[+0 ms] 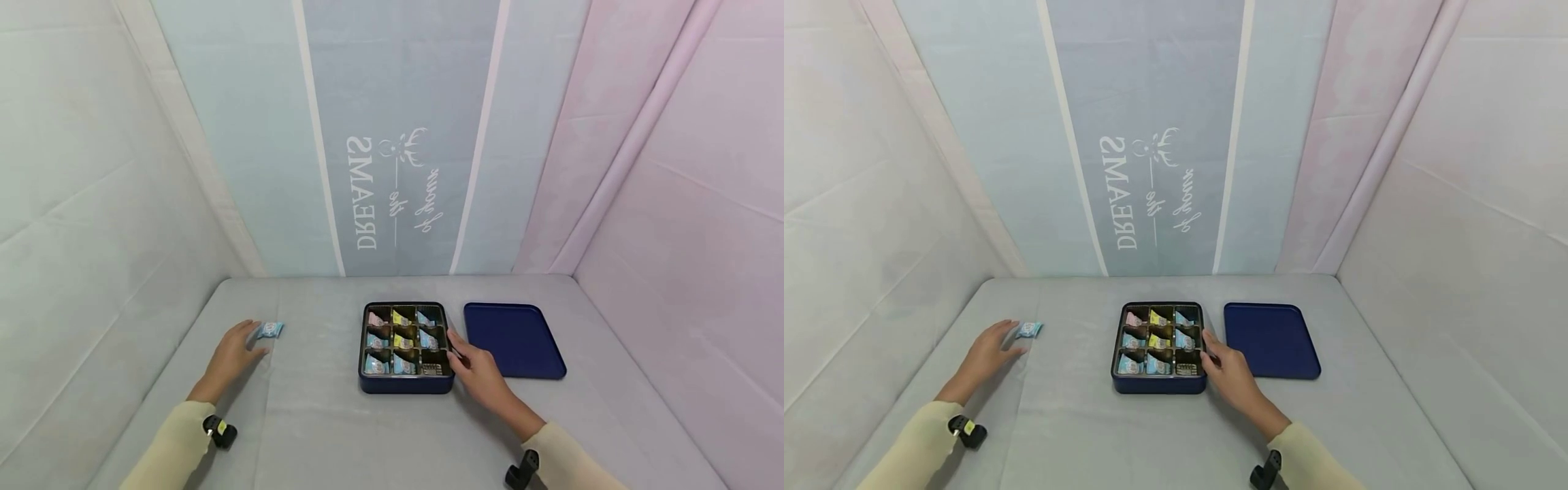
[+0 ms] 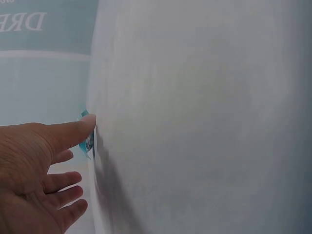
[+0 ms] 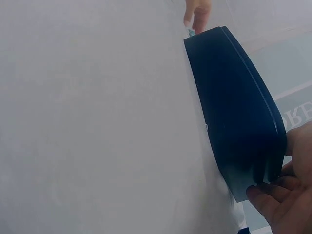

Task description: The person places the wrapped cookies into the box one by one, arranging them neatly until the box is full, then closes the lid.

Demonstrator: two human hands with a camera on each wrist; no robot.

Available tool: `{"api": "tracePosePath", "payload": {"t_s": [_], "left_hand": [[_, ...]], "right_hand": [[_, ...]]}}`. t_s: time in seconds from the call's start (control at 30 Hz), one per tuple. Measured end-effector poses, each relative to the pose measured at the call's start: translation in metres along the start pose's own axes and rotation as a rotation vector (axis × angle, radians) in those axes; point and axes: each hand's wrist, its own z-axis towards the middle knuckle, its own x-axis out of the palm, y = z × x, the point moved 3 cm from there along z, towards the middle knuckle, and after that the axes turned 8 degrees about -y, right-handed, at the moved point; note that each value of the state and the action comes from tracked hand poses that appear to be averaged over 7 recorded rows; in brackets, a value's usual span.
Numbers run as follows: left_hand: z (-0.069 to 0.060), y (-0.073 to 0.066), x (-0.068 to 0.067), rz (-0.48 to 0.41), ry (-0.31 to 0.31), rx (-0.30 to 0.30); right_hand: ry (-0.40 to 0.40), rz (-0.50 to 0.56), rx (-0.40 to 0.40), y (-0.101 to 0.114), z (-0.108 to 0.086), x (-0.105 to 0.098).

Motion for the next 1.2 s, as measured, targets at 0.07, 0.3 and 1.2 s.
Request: {"api": "tracePosePath", "payload": {"t_s": [0.07,0.3,1.2], "left_hand": [[0.001,0.002,0.001,-0.01,0.017,-0.002],[0.006,0.006,0.0,-0.04,0.049,-0.023],[0.029,0.003,0.002,0.006,0.206,0.066]], "right_hand": [[0.003,0.001,0.0,0.0,0.0,0.0],[-0.003,-0.006,0.004,-0.001,0.0,0.0],[-0.009,-0.016,-0.006,-0.002,0.0,0.002]]}}
